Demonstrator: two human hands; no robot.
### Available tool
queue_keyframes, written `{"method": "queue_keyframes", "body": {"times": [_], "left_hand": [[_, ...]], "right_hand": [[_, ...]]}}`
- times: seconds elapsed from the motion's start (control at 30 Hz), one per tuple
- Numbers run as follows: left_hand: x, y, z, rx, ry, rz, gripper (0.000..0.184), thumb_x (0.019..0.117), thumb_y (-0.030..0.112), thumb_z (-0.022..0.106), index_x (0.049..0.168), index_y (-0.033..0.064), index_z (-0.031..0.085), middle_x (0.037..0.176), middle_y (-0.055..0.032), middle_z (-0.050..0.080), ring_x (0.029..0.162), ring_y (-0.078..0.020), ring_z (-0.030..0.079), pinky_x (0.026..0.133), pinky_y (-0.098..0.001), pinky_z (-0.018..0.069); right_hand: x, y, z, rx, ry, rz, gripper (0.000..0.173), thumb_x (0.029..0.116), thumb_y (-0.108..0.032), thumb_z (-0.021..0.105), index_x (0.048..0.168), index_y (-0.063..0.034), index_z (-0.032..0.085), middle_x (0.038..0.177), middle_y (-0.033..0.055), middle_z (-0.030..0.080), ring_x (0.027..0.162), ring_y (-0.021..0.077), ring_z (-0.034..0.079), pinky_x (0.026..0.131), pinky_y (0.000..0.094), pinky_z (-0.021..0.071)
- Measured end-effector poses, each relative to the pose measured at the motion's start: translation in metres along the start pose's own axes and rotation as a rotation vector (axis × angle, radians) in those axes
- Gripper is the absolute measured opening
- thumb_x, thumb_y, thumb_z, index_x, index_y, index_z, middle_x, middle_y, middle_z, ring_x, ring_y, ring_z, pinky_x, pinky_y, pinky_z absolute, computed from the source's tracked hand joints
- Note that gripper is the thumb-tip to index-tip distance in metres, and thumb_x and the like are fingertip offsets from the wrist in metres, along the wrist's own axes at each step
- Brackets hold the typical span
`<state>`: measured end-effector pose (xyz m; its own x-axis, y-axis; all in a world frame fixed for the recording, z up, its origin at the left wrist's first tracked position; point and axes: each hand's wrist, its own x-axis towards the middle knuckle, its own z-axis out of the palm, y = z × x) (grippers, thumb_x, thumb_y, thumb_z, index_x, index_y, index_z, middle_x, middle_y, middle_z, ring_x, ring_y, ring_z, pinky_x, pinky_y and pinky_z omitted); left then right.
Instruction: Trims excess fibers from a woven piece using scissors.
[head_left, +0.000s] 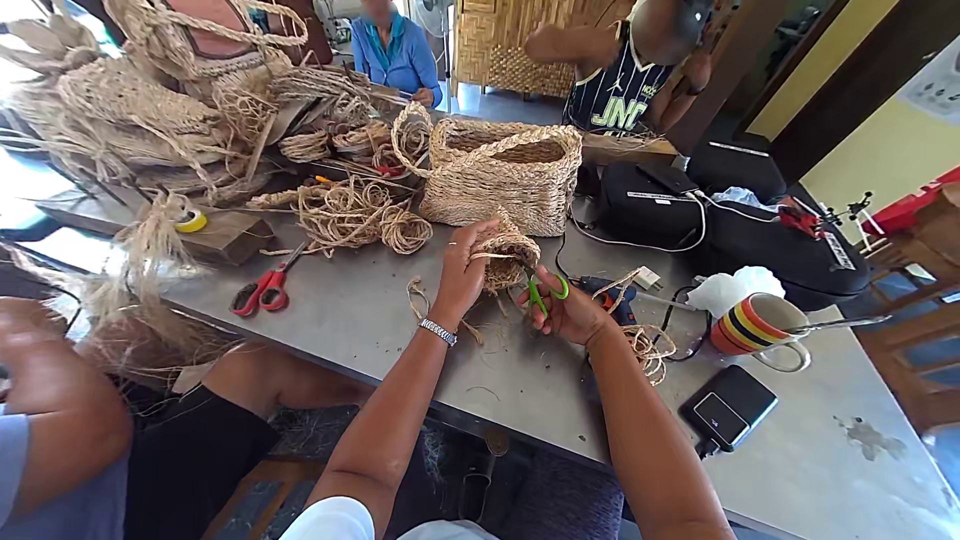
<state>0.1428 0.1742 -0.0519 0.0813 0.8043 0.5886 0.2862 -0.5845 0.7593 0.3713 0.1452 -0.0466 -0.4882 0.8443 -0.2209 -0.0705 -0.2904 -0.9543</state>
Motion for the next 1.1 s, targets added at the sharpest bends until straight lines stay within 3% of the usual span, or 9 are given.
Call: {"method": "queue_keyframes", "body": {"times": [0.1,0.2,0.33,0.5,0.7,0.83,0.97,1.03,1.1], "left_hand": [[-0.005,0.008,-0.003,0.033,-0.090,0.032,0.049,0.0979,0.012,0.038,0.137,0.0237,0.065,0.152,-0.0010,0.050,0.143,-0.0264,0.041,0.112,-0.0610,0.0317],[0.000,0.007,-0.001,-0.124,-0.089,0.040,0.042,0.0981,0.005,0.038,0.104,0.0129,0.078,0.145,-0.0063,0.056,0.142,-0.0229,0.042,0.119,-0.0489,0.0303],[0.012,0.001,0.002,-0.328,0.009,0.012,0.035,0.0966,0.002,0.034,0.077,0.0029,0.062,0.134,-0.0147,0.061,0.133,-0.0243,0.051,0.112,-0.0411,0.0403],[0.007,0.011,0.006,-0.184,0.051,0.035,0.034,0.0937,0.006,0.035,0.073,0.0089,0.061,0.140,-0.0089,0.058,0.134,-0.0234,0.047,0.112,-0.0464,0.0336],[-0.007,0.021,0.010,-0.299,0.033,-0.073,0.034,0.0973,0.006,0.028,0.073,0.0092,0.051,0.140,-0.0078,0.055,0.116,-0.0151,0.054,0.089,-0.0327,0.0464],[0.011,0.015,0.001,-0.540,0.155,-0.182,0.034,0.0955,0.008,0.026,0.080,0.0059,0.056,0.128,-0.0109,0.065,0.121,-0.0208,0.059,0.099,-0.0405,0.0481],[0.017,0.020,-0.021,-0.491,0.185,-0.240,0.039,0.1001,0.011,0.022,0.085,0.0091,0.058,0.124,-0.0060,0.069,0.120,-0.0166,0.059,0.095,-0.0379,0.0470],[0.015,0.015,-0.033,-0.439,0.148,-0.186,0.036,0.0978,0.008,0.023,0.077,0.0101,0.053,0.107,-0.0054,0.071,0.105,-0.0152,0.062,0.089,-0.0359,0.0474],[0.007,0.010,-0.051,-0.431,0.099,-0.164,0.039,0.1009,0.010,0.023,0.075,0.0105,0.053,0.080,-0.0016,0.066,0.089,-0.0186,0.068,0.092,-0.0434,0.0552]], "right_hand": [[-0.001,0.000,-0.002,0.050,-0.013,0.003,0.069,0.1085,-0.059,0.024,0.108,-0.0034,0.066,0.067,0.0005,0.064,0.060,0.0086,0.064,0.058,0.0204,0.0548],[0.000,0.001,-0.002,0.067,-0.042,-0.005,0.069,0.1078,-0.061,0.026,0.109,-0.0040,0.065,0.069,0.0016,0.065,0.062,0.0102,0.066,0.059,0.0217,0.0561],[0.002,0.004,0.005,0.078,-0.086,0.032,0.067,0.1068,-0.063,0.025,0.110,-0.0055,0.060,0.079,0.0066,0.071,0.074,0.0172,0.072,0.071,0.0297,0.0614],[0.006,0.005,0.013,0.165,-0.028,-0.001,0.066,0.1069,-0.062,0.028,0.102,-0.0055,0.062,0.072,0.0043,0.066,0.068,0.0152,0.069,0.066,0.0273,0.0596],[0.008,0.005,0.024,0.189,0.066,-0.058,0.061,0.1075,-0.061,0.027,0.095,-0.0101,0.059,0.058,-0.0041,0.051,0.052,0.0066,0.054,0.054,0.0204,0.0495],[0.010,0.004,0.026,0.155,0.160,-0.135,0.047,0.1100,-0.050,0.037,0.093,-0.0111,0.059,0.054,-0.0067,0.041,0.044,0.0038,0.043,0.046,0.0173,0.0413],[0.007,0.006,0.009,0.103,0.131,-0.051,0.050,0.1105,-0.051,0.033,0.100,-0.0093,0.059,0.061,-0.0035,0.052,0.053,0.0073,0.056,0.055,0.0206,0.0513],[0.005,0.004,0.005,0.094,0.104,0.018,0.059,0.1089,-0.058,0.028,0.102,-0.0076,0.059,0.066,0.0010,0.062,0.060,0.0115,0.064,0.059,0.0238,0.0561],[0.003,0.002,0.003,0.075,0.094,0.085,0.064,0.1078,-0.061,0.027,0.103,-0.0063,0.059,0.070,0.0040,0.066,0.063,0.0144,0.068,0.060,0.0258,0.0582]]}}
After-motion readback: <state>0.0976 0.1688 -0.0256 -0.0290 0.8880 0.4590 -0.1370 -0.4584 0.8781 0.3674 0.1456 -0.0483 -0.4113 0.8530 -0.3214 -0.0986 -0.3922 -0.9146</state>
